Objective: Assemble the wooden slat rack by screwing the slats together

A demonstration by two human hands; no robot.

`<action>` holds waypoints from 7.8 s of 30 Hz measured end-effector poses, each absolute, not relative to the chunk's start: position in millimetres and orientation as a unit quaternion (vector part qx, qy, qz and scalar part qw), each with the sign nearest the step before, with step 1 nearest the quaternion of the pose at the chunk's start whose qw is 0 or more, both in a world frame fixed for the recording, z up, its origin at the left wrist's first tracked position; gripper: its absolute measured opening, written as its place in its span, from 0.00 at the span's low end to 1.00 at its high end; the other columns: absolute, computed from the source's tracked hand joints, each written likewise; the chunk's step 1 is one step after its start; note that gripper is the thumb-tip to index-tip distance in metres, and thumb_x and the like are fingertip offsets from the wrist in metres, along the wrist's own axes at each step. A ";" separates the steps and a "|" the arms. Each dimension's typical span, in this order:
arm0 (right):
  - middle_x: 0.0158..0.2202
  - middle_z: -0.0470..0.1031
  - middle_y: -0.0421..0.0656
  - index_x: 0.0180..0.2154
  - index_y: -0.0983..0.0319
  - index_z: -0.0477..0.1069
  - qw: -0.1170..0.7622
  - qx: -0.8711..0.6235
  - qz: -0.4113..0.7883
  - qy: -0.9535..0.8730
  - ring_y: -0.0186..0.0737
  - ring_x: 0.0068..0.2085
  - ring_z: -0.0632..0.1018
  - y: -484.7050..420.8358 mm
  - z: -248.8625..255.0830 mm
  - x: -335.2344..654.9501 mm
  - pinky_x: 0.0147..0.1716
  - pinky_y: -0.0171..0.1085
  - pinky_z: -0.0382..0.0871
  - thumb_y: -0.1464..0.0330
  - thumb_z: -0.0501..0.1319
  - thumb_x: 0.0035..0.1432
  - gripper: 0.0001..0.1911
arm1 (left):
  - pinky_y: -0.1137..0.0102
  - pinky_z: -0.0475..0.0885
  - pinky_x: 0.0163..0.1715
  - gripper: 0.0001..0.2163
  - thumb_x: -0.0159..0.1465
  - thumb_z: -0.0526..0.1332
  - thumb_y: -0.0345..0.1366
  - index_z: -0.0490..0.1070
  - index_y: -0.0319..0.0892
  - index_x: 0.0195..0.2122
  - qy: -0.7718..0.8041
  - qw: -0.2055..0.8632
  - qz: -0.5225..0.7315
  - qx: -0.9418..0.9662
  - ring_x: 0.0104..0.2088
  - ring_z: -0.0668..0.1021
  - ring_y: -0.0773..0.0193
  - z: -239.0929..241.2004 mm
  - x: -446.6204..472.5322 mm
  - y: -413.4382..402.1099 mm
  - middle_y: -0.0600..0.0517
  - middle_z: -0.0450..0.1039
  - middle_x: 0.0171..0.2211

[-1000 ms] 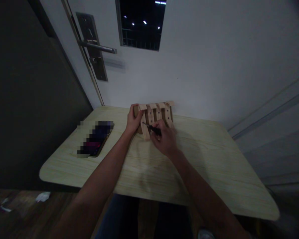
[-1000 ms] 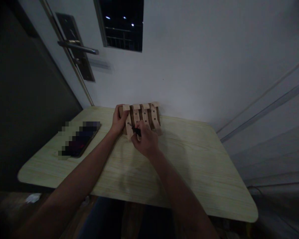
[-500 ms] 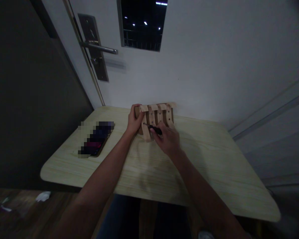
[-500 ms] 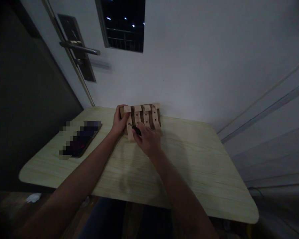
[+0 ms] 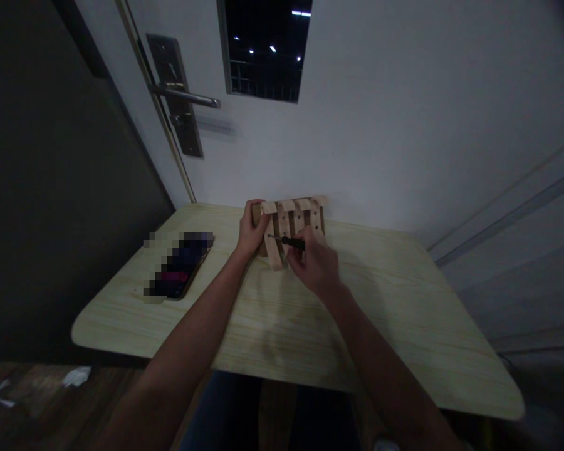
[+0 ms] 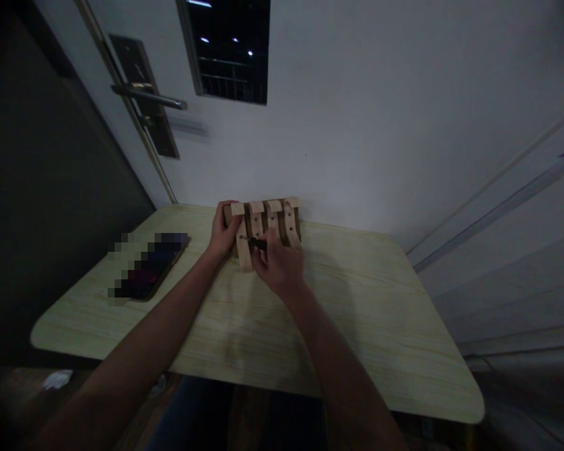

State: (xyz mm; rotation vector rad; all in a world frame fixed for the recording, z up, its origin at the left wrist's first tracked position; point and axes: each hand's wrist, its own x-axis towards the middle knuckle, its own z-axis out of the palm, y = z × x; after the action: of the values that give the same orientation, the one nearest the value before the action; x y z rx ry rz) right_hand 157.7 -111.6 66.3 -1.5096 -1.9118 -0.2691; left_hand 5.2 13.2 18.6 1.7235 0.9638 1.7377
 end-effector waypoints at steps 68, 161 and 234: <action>0.32 0.77 0.42 0.37 0.58 0.67 0.336 -0.571 -0.038 -0.748 0.39 0.32 0.75 -114.4 67.8 154.8 0.28 0.34 0.61 0.59 0.59 0.59 0.10 | 0.69 0.70 0.36 0.16 0.64 0.59 0.49 0.63 0.47 0.48 0.348 0.229 0.633 0.652 0.34 0.73 0.63 19.5 5.7 9.2 0.53 0.70 0.37; 0.31 0.78 0.39 0.33 0.59 0.69 0.420 -0.428 0.029 -0.799 0.34 0.31 0.78 -106.4 55.0 160.1 0.31 0.33 0.66 0.61 0.56 0.64 0.10 | 0.70 0.70 0.38 0.15 0.63 0.60 0.43 0.64 0.45 0.48 0.334 0.232 0.638 0.654 0.36 0.73 0.64 22.5 7.1 6.6 0.52 0.70 0.38; 0.26 0.78 0.41 0.36 0.57 0.67 0.417 -0.535 -0.168 -0.715 0.37 0.24 0.74 -107.7 53.0 152.9 0.24 0.35 0.58 0.57 0.50 0.66 0.14 | 0.71 0.69 0.32 0.20 0.66 0.54 0.55 0.63 0.45 0.49 0.344 0.274 0.640 0.630 0.31 0.71 0.65 20.6 9.2 6.3 0.53 0.68 0.33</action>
State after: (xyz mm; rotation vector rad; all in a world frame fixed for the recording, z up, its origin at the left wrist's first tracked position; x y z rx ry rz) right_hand 152.9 -107.7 53.0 -1.3422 -1.7953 -0.4227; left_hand 9.2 6.3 20.6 1.6951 0.9244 1.7199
